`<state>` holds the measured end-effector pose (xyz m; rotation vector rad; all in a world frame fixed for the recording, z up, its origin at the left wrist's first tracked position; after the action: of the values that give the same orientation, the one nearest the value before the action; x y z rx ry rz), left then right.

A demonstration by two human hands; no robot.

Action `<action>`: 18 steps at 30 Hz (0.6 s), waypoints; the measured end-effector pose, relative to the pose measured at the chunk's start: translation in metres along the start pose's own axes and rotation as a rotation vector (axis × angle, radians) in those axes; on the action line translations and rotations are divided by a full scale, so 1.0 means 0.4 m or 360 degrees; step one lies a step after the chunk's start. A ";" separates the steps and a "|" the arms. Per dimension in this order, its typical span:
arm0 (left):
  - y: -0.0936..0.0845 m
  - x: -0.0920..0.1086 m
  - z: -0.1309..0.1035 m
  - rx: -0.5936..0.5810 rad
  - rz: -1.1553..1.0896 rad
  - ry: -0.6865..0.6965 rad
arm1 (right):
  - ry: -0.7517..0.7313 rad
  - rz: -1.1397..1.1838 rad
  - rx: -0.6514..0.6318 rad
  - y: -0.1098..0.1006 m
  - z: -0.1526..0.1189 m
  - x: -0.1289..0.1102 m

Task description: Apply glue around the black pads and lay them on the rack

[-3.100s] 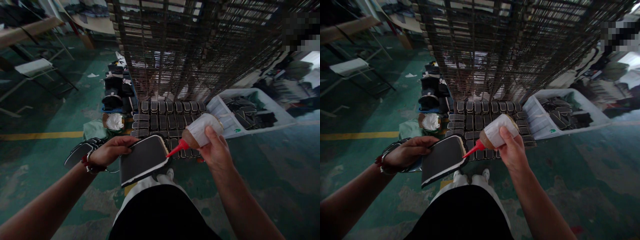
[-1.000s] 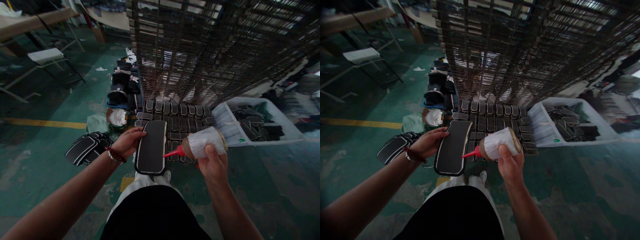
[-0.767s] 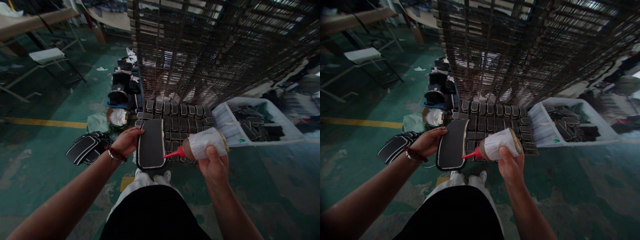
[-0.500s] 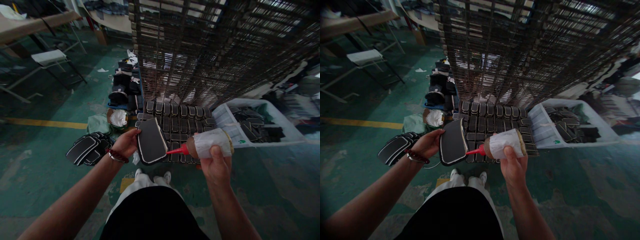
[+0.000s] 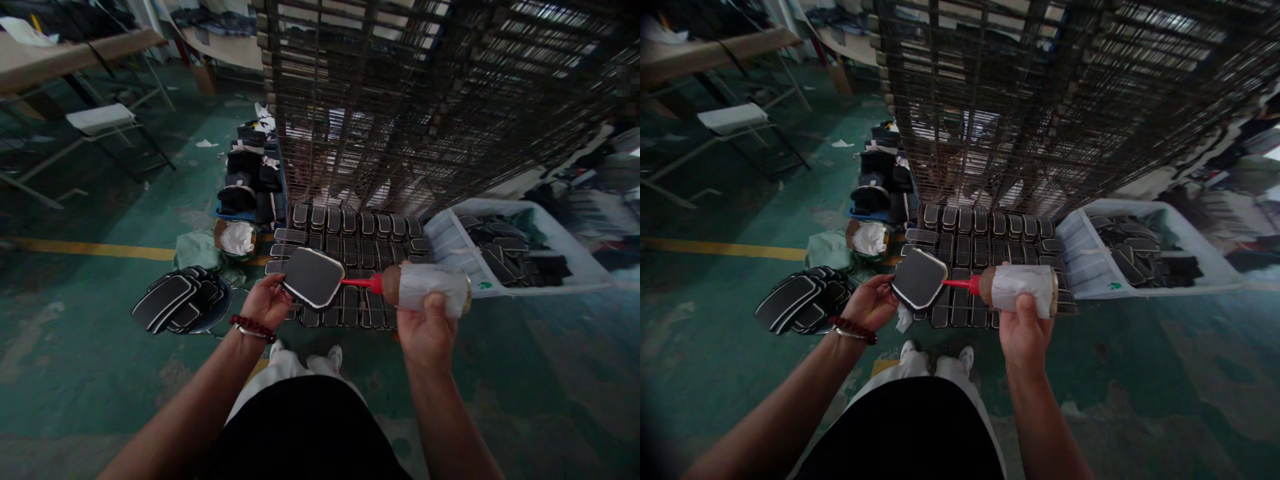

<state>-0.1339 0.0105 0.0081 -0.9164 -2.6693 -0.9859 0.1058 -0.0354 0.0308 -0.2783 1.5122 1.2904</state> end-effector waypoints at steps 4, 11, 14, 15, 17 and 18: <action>0.000 -0.002 0.004 0.0036 -0.0023 0.0002 | 0.0027 -0.0012 -0.0026 -0.004 -0.019 0.008; -0.003 -0.002 0.017 0.0045 -0.0053 0.0018 | 0.0147 -0.0011 -0.0027 -0.016 -0.051 0.028; -0.001 0.000 0.015 0.0075 -0.0021 0.0028 | 0.0258 0.0022 -0.0037 -0.014 -0.059 0.032; 0.001 0.001 0.012 0.0090 0.0001 0.0030 | 0.0280 0.0026 -0.0030 -0.012 -0.058 0.032; 0.003 0.005 0.006 0.0114 0.0046 0.0024 | 0.0309 0.0035 -0.0001 -0.009 -0.045 0.027; 0.004 0.008 0.002 0.0113 0.0076 0.0016 | 0.0310 0.0042 0.0017 -0.007 -0.034 0.023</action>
<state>-0.1352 0.0136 0.0093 -0.9528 -2.6428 -0.8774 0.0966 -0.0434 0.0196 -0.3874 1.6910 1.3053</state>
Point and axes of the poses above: each hand's wrist, its own z-axis towards the middle knuckle, its own y-axis out of the palm, x = y × z, the point moved 1 cm from there along z, towards the middle knuckle, and after that the axes turned 7 degrees about z, right-handed, at the moved point
